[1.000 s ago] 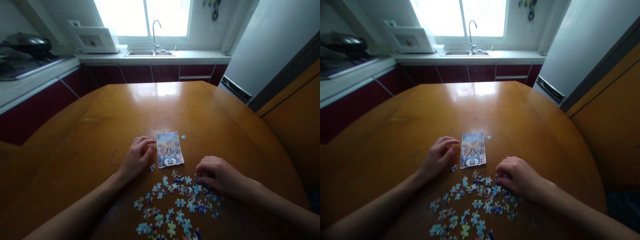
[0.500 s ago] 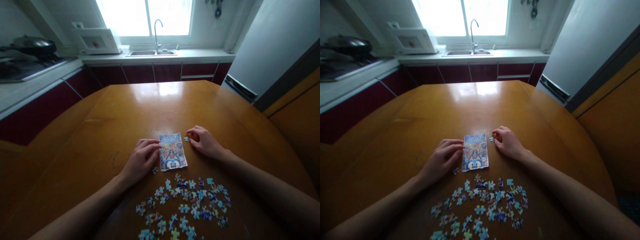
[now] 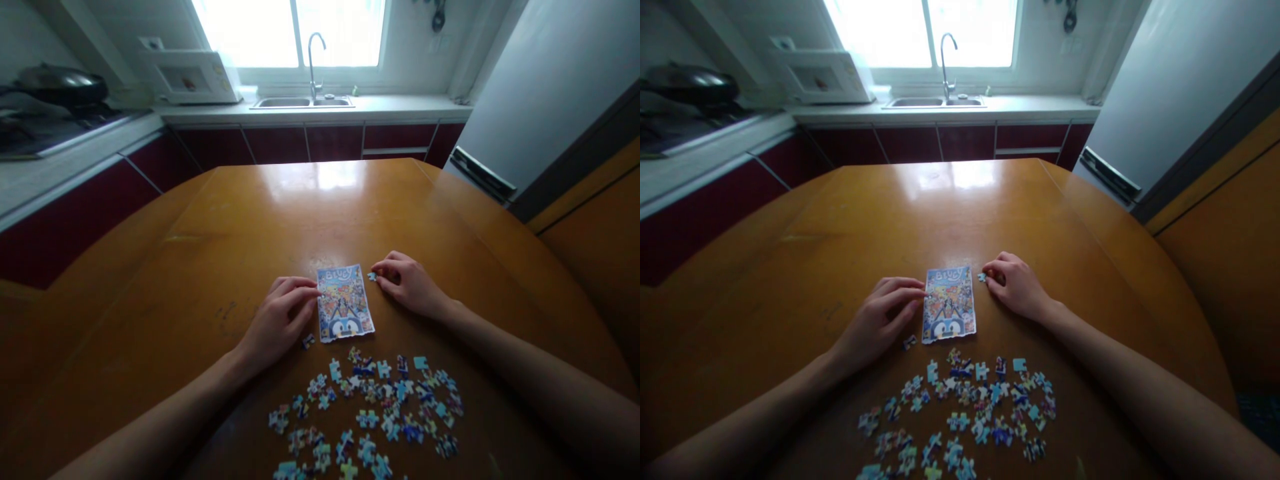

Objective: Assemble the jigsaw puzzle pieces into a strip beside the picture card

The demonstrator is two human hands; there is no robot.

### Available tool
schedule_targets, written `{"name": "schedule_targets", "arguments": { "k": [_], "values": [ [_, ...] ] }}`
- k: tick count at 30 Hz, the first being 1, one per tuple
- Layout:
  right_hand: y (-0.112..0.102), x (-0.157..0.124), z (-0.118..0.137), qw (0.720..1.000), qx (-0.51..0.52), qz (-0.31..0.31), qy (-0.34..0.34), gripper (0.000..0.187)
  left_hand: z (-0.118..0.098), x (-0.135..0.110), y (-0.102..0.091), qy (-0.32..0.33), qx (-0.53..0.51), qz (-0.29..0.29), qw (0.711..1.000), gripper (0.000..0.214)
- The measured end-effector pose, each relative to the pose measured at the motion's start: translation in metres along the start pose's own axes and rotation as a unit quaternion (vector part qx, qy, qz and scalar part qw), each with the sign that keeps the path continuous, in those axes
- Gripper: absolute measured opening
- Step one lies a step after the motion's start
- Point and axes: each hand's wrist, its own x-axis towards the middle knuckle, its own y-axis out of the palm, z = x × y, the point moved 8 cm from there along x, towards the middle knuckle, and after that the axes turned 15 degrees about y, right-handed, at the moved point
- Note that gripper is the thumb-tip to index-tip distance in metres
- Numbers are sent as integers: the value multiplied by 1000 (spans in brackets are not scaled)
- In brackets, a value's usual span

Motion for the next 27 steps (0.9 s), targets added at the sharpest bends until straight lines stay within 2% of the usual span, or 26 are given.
{"name": "schedule_targets", "arguments": {
  "k": [8, 17, 24, 27],
  "values": [
    [-1, 0, 1, 1000, 6, -1, -5, 10, 1, -1, 1, -3, 1, 3, 1000, 18],
    [-4, 1, -4, 999, 39, -5, 10, 13, -1, 1, -1, 2, 1, 1, 1000, 19],
    [-1, 1, 2, 1000, 1, -11, 6, 7, -11, 0, 11, 39, 37, 90, 994, 33],
    [0, 0, 2, 1000, 0, -5, -3, 8, -8, -1, 13, 33, 59, 97, 993, 38]
  ]
}}
